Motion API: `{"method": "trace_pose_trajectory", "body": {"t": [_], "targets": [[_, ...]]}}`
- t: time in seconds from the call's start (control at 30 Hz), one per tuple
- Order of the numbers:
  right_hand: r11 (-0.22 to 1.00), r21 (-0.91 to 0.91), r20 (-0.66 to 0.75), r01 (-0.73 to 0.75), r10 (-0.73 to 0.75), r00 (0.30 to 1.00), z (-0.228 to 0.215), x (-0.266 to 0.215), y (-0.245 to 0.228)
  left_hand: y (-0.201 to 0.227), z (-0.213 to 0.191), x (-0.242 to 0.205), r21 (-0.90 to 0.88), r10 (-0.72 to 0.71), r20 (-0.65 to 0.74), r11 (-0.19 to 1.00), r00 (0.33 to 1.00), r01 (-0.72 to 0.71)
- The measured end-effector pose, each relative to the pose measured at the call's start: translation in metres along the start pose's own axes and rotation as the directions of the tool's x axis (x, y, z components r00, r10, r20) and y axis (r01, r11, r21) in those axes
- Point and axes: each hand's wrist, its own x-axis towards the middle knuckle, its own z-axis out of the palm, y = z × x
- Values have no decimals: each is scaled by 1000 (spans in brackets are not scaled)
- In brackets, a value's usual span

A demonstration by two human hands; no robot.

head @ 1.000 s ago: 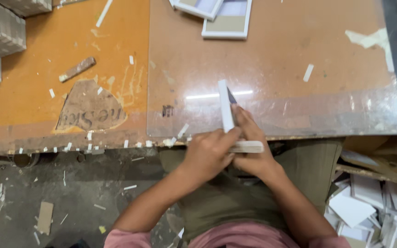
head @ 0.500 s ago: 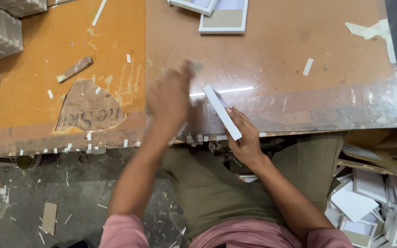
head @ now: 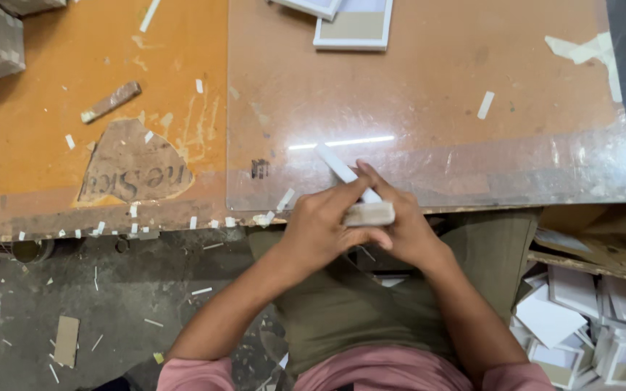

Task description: The person assembles small white picture frames by hand on a workbench. They pick up frame parts, align them, and press them together, then place the completed frames in a row on the table.

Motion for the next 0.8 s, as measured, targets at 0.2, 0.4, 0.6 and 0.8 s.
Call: {"method": "trace_pose_trajectory", "body": {"t": [0.2,0.4,0.6,0.8], "targets": [[907,-279,-97,314,-352,931,22,2,20,1,9,-18,315,62,31,947,998,-68],[934,-226,-167,276,-316,934,26,1,19,-6,-24,45,666,-80,36,745,996,36],[924,310,-414,-223,342,843,12,16,12,-81,-28,58,474,25,-96,880,995,23],[769,-559,-242,-311,208,948,-13,22,13,-120,55,61,349,201,-75,923,977,-163]]}}
